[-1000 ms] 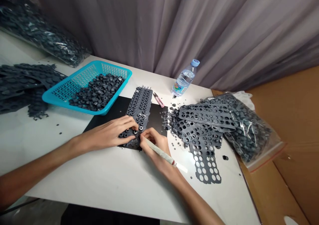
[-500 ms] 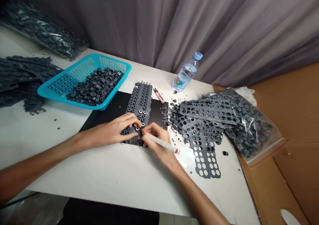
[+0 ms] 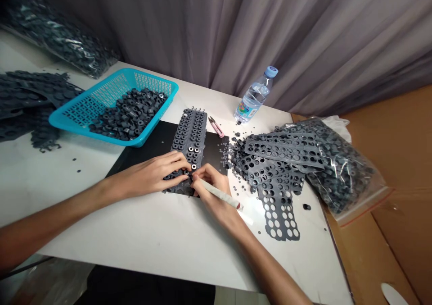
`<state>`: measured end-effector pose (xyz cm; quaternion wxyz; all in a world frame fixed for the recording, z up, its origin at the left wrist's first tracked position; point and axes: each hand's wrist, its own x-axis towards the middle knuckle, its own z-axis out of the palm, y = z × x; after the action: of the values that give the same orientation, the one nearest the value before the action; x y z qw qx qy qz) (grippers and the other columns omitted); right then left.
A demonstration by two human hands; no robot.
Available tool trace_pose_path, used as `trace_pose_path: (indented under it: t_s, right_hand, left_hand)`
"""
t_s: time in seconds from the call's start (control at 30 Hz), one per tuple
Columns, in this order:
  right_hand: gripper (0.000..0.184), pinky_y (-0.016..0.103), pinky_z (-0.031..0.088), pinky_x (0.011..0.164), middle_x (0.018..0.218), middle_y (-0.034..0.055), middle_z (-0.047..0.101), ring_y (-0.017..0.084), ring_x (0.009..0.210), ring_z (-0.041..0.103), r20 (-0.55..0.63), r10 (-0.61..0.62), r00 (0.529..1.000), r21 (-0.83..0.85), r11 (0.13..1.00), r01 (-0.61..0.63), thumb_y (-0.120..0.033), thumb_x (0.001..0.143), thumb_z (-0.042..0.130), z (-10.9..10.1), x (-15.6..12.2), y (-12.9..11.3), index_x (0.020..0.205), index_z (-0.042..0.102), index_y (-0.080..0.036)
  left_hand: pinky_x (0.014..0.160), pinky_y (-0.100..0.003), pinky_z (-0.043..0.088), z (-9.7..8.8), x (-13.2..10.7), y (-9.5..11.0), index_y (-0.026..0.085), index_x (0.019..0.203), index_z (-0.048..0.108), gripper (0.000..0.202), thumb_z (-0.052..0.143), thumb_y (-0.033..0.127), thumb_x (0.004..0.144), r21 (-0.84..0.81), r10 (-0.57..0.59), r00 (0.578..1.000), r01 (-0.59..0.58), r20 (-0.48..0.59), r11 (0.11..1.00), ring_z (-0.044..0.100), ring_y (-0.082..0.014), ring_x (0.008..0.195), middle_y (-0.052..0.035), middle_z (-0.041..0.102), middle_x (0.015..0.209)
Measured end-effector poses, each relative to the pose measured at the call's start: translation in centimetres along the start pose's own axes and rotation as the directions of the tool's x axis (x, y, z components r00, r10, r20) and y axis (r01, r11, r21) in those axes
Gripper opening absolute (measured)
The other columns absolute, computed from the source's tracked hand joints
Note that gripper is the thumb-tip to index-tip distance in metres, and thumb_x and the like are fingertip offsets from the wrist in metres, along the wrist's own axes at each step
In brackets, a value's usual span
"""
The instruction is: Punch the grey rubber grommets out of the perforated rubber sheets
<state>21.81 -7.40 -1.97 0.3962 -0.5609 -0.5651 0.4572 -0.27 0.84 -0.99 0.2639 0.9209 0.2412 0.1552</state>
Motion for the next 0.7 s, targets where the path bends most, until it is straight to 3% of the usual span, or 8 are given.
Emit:
trace_pose_path:
  t_s: [0.3,0.53,0.6,0.7]
  right_hand:
    - [0.008,0.024,0.045,0.055,0.079,-0.0006,0.067,0.014,0.063,0.061,0.009,0.0,1.0,0.01,1.0,0.0,-0.026,0.098,0.064,0.0,0.1,0.1,0.092,0.065,-0.021]
    - [0.011,0.025,0.041,0.058,0.071,-0.0033,0.061,0.014,0.063,0.055,0.002,-0.052,0.999,-0.085,0.995,0.052,-0.024,0.098,0.062,0.2,0.0,-0.2,0.087,0.062,-0.021]
    - [0.012,0.026,0.039,0.059,0.072,-0.0033,0.06,0.013,0.063,0.053,-0.002,-0.082,0.997,-0.137,0.987,0.081,-0.023,0.097,0.061,0.3,-0.1,-0.6,0.086,0.061,-0.021]
    - [0.012,0.026,0.038,0.059,0.072,-0.0033,0.06,0.012,0.062,0.049,-0.011,-0.117,0.993,-0.165,0.98,0.113,-0.023,0.095,0.06,0.4,-0.3,-1.1,0.084,0.061,-0.02]
  left_hand:
    - [0.115,-0.041,0.044,0.0,0.1,-0.1,0.019,0.122,0.062,0.018,0.048,0.022,0.111,0.1,0.044,0.999,-0.046,0.022,0.994,0.063,-0.0253,0.117,-0.0076,0.065,0.116]
    - [0.102,-0.042,0.049,0.6,-0.2,0.1,0.017,0.117,0.065,0.024,0.042,0.016,0.113,0.373,0.139,0.989,-0.147,0.047,0.916,0.063,-0.0276,0.109,-0.0102,0.067,0.113]
    - [0.099,-0.041,0.049,1.0,-0.2,0.1,0.015,0.113,0.066,0.026,0.041,0.013,0.113,0.361,0.165,0.986,-0.161,0.022,0.919,0.064,-0.0267,0.106,-0.0099,0.068,0.111]
    - [0.099,-0.037,0.05,1.4,-0.1,0.0,0.015,0.111,0.067,0.022,0.044,0.017,0.113,0.182,0.13,0.986,-0.11,-0.101,0.977,0.066,-0.0238,0.105,-0.0085,0.069,0.112]
